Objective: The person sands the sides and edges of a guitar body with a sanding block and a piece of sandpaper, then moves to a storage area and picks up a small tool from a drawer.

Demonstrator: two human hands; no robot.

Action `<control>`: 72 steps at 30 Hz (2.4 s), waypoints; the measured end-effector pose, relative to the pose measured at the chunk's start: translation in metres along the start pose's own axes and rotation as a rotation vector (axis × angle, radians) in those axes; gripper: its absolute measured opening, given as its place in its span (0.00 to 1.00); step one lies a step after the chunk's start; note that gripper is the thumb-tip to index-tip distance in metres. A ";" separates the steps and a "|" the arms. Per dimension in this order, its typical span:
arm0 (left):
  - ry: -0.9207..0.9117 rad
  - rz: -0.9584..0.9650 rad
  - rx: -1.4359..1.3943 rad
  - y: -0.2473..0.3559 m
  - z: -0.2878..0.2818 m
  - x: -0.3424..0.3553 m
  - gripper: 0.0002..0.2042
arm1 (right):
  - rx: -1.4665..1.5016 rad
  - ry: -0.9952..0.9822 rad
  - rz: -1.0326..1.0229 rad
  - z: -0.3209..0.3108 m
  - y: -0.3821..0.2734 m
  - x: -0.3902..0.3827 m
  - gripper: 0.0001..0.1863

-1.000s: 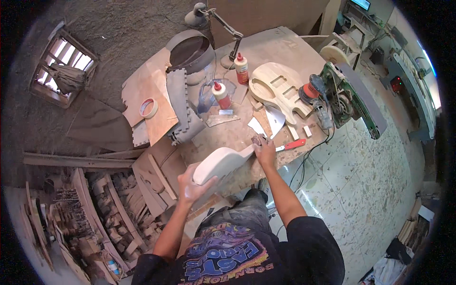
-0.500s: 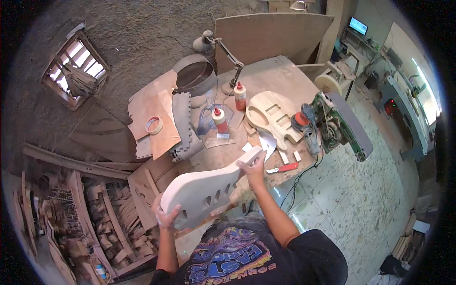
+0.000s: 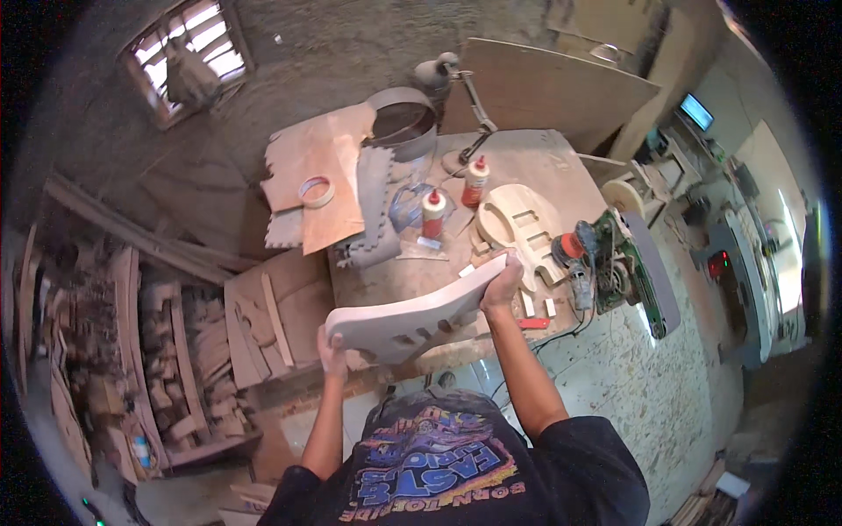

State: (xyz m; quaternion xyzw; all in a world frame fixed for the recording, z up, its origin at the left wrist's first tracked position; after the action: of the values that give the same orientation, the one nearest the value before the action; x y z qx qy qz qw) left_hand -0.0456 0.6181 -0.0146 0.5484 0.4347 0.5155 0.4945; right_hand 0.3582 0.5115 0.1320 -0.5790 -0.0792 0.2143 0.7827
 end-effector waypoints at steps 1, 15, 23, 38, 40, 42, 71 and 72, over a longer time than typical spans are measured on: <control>-0.077 0.054 -0.004 -0.005 -0.004 0.003 0.44 | -0.018 -0.045 -0.061 0.009 0.005 0.001 0.18; -0.244 0.512 0.835 0.094 0.142 -0.050 0.40 | -0.136 -0.223 -0.178 0.045 0.020 -0.051 0.31; -0.358 0.874 0.145 0.210 0.182 -0.036 0.38 | -0.175 -0.373 -0.074 0.081 0.039 -0.080 0.33; -0.401 0.591 0.387 0.210 0.151 -0.023 0.44 | -0.344 -0.299 -0.261 0.064 0.077 -0.046 0.25; -0.483 0.678 0.280 0.249 0.167 -0.015 0.42 | -0.324 -0.384 -0.188 0.071 0.065 -0.060 0.22; -0.555 0.787 0.225 0.257 0.180 -0.004 0.33 | -0.144 -0.480 0.033 0.070 0.066 -0.070 0.17; -0.167 0.383 -0.514 0.201 0.150 0.025 0.22 | -1.291 -0.097 -0.001 -0.114 0.179 0.038 0.24; -0.129 0.388 -0.499 0.193 0.154 0.022 0.21 | -1.177 -0.020 -0.033 -0.120 0.165 0.043 0.21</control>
State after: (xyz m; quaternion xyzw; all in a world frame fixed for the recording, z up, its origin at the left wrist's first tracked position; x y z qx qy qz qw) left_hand 0.1036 0.5993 0.1825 0.5145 0.1498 0.6551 0.5326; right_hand 0.4015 0.4646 -0.0663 -0.9126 -0.2014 0.1275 0.3322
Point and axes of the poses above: each hand's wrist, its own x-axis towards the middle knuckle, its own z-axis out of the palm, y = z × x, the point moved 8 cm from there along x, towards the middle knuckle, and after that the axes turned 9 degrees about z, right-handed, at the moved point
